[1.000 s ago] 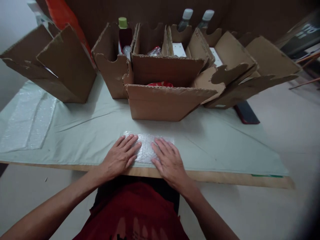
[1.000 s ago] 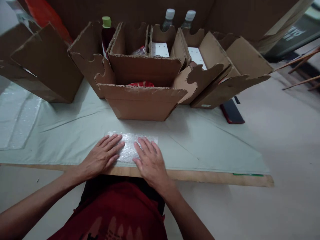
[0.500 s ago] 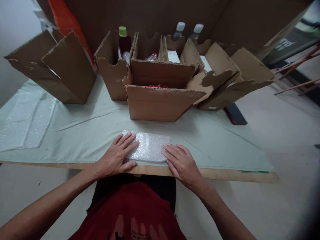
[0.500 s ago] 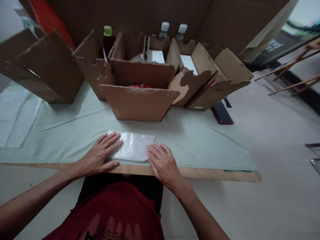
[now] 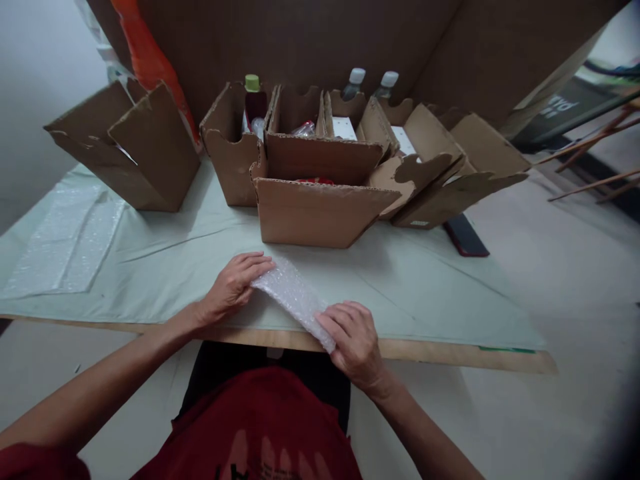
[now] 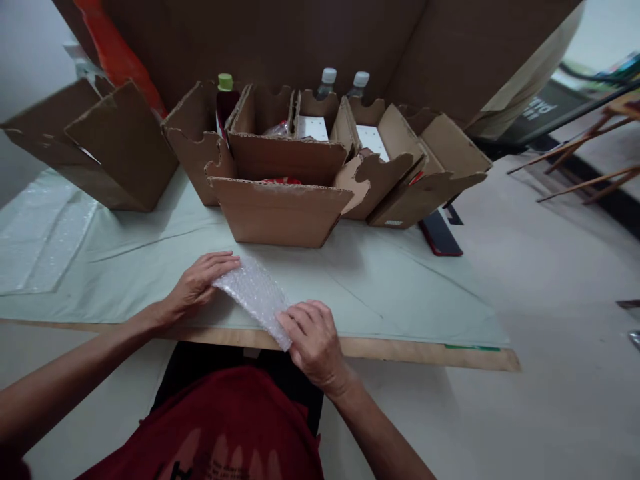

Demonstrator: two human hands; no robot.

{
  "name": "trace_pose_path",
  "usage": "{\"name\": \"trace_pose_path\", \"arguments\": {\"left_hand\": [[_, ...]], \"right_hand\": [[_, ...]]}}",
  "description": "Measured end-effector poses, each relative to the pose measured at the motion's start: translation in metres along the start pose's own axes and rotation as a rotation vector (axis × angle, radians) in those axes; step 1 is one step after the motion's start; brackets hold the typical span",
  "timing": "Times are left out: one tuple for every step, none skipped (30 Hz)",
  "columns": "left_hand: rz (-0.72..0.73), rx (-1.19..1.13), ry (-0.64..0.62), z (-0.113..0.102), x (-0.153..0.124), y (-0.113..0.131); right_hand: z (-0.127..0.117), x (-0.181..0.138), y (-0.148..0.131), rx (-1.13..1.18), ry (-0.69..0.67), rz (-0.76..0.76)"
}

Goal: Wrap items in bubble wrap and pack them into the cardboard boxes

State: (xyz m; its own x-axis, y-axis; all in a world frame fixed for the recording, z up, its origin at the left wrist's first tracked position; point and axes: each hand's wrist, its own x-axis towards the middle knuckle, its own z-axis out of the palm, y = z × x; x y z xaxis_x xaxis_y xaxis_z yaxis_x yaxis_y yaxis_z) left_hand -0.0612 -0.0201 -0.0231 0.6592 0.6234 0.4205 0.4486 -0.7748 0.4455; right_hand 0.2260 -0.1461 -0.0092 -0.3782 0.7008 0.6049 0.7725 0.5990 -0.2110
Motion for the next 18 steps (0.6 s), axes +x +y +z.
{"name": "trace_pose_path", "arguments": {"left_hand": [[0.019,-0.001,0.005,0.002,0.007,-0.002],[0.038,0.010,0.008,0.005,0.014,-0.004],[0.052,0.031,0.013,0.009,0.022,-0.005],[0.066,0.058,0.014,0.012,0.030,-0.007],[0.074,0.091,0.002,0.016,0.038,-0.008],[0.072,0.126,-0.022,0.018,0.044,-0.008],[0.057,0.159,-0.058,0.020,0.047,-0.008],[0.027,0.188,-0.101,0.019,0.047,-0.007],[-0.011,0.210,-0.140,0.017,0.044,-0.005],[-0.046,0.217,-0.162,0.012,0.036,0.000],[-0.072,0.204,-0.165,0.005,0.025,0.006],[-0.082,0.164,-0.154,-0.003,0.011,0.015],[-0.080,0.100,-0.138,-0.012,-0.005,0.026],[-0.075,0.012,-0.134,-0.020,-0.021,0.039],[-0.073,-0.090,-0.144,-0.026,-0.035,0.052],[-0.084,-0.172,-0.175,-0.029,-0.047,0.065],[-0.100,-0.230,-0.191,-0.030,-0.057,0.076],[-0.121,-0.261,-0.192,-0.027,-0.063,0.085]], "right_hand": [[-0.002,0.000,-0.003,-0.002,0.038,0.015],[-0.005,0.000,-0.006,-0.006,0.079,0.028],[-0.010,0.001,-0.011,-0.011,0.114,0.037],[-0.016,0.003,-0.016,-0.017,0.138,0.036],[-0.022,0.005,-0.022,-0.019,0.147,0.021],[-0.025,0.007,-0.028,-0.010,0.133,-0.002],[-0.027,0.009,-0.035,0.008,0.098,-0.025],[-0.025,0.010,-0.041,0.030,0.049,-0.039],[-0.021,0.010,-0.046,0.050,-0.013,-0.045],[-0.015,0.011,-0.050,0.070,-0.079,-0.045],[-0.007,0.010,-0.053,0.089,-0.144,-0.038],[0.001,0.010,-0.055,0.108,-0.199,-0.024],[0.009,0.010,-0.056,0.133,-0.240,-0.006],[0.015,0.011,-0.056,0.170,-0.267,0.019],[0.021,0.013,-0.056,0.216,-0.286,0.057],[0.024,0.015,-0.055,0.262,-0.301,0.103],[0.026,0.019,-0.053,0.304,-0.322,0.152],[0.027,0.023,-0.051,0.341,-0.347,0.200]]}}
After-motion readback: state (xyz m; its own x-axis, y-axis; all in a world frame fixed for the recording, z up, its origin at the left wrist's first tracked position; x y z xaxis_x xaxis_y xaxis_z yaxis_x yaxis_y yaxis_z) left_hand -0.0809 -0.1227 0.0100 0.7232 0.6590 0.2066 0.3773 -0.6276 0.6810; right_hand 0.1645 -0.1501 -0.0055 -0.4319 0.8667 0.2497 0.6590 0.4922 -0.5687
